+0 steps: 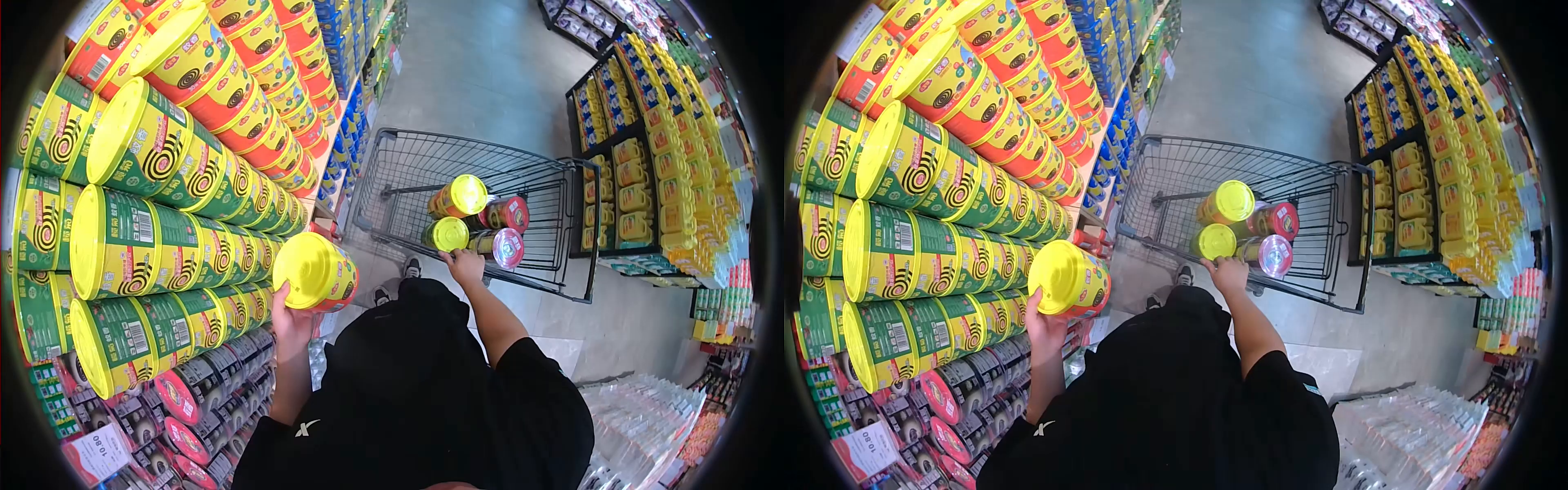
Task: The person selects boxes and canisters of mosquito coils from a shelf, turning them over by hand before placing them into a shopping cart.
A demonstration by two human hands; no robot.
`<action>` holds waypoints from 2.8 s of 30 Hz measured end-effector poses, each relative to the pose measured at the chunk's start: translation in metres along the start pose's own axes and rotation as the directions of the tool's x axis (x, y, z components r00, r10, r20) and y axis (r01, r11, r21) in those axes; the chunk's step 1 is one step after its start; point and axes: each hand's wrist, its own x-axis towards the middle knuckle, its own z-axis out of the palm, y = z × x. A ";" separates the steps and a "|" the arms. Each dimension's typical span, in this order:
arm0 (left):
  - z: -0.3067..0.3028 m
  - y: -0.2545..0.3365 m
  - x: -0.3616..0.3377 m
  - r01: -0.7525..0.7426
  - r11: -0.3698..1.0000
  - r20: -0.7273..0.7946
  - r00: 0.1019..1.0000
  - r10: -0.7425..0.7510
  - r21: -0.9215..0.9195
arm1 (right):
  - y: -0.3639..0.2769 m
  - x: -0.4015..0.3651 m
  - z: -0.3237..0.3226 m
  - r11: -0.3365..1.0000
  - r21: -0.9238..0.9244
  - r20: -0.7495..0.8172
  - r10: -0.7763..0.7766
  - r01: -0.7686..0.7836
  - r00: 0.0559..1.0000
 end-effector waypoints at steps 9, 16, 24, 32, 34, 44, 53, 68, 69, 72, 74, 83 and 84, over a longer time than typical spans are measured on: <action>0.042 -0.007 0.039 0.017 0.999 -0.076 0.997 -0.013 0.051 | 0.048 0.087 -0.005 0.973 0.018 -0.130 -0.226 0.230 0.965; 0.107 -0.038 0.107 -0.035 0.999 -0.208 0.977 0.043 0.041 | 0.080 0.177 -0.019 0.969 0.038 -0.208 -0.229 0.242 0.951; 0.199 -0.067 0.168 -0.066 0.998 -0.213 0.975 0.065 0.001 | 0.127 0.299 -0.042 0.965 0.051 -0.173 -0.245 0.257 0.954; 0.236 -0.071 0.204 -0.099 0.995 -0.267 0.959 0.097 0.005 | 0.158 0.379 -0.056 0.969 -0.016 -0.148 -0.247 0.248 0.958; 0.238 -0.069 0.211 -0.110 0.994 -0.287 0.952 0.107 0.005 | 0.160 0.394 -0.062 0.971 -0.036 -0.128 -0.238 0.236 0.963; 0.245 -0.042 0.262 -0.114 0.993 -0.278 0.954 0.112 0.008 | 0.160 0.450 -0.076 0.977 -0.025 -0.083 -0.211 0.210 0.974; 0.247 -0.008 0.324 -0.099 0.995 -0.212 0.973 0.090 -0.033 | 0.150 0.471 -0.089 0.986 0.013 0.080 -0.165 0.164 0.983; 0.316 0.044 0.396 -0.009 0.999 0.023 1.000 0.010 -0.047 | -0.020 0.498 -0.252 0.430 0.878 -0.057 -0.343 0.210 0.938; 0.321 0.045 0.401 -0.016 0.999 0.031 0.999 0.017 -0.032 | -0.047 0.495 -0.286 0.245 0.954 -0.043 -0.451 0.170 0.892; 0.330 0.045 0.414 0.001 1.000 0.009 1.000 -0.001 0.022 | -0.096 0.482 -0.366 0.021 0.997 0.071 -0.626 -0.074 0.776; 0.343 0.047 0.416 -0.047 0.997 -0.013 0.999 0.048 0.062 | -0.117 0.482 -0.390 0.032 0.980 0.166 -0.669 -0.196 0.724; 0.371 0.089 0.395 -0.125 0.911 0.022 0.992 0.127 0.392 | -0.142 0.525 -0.435 -0.003 0.893 0.292 -0.757 -0.450 0.585; 0.374 0.097 0.391 -0.141 0.878 0.062 0.990 0.127 0.457 | -0.141 0.531 -0.439 -0.024 0.865 0.292 -0.788 -0.501 0.542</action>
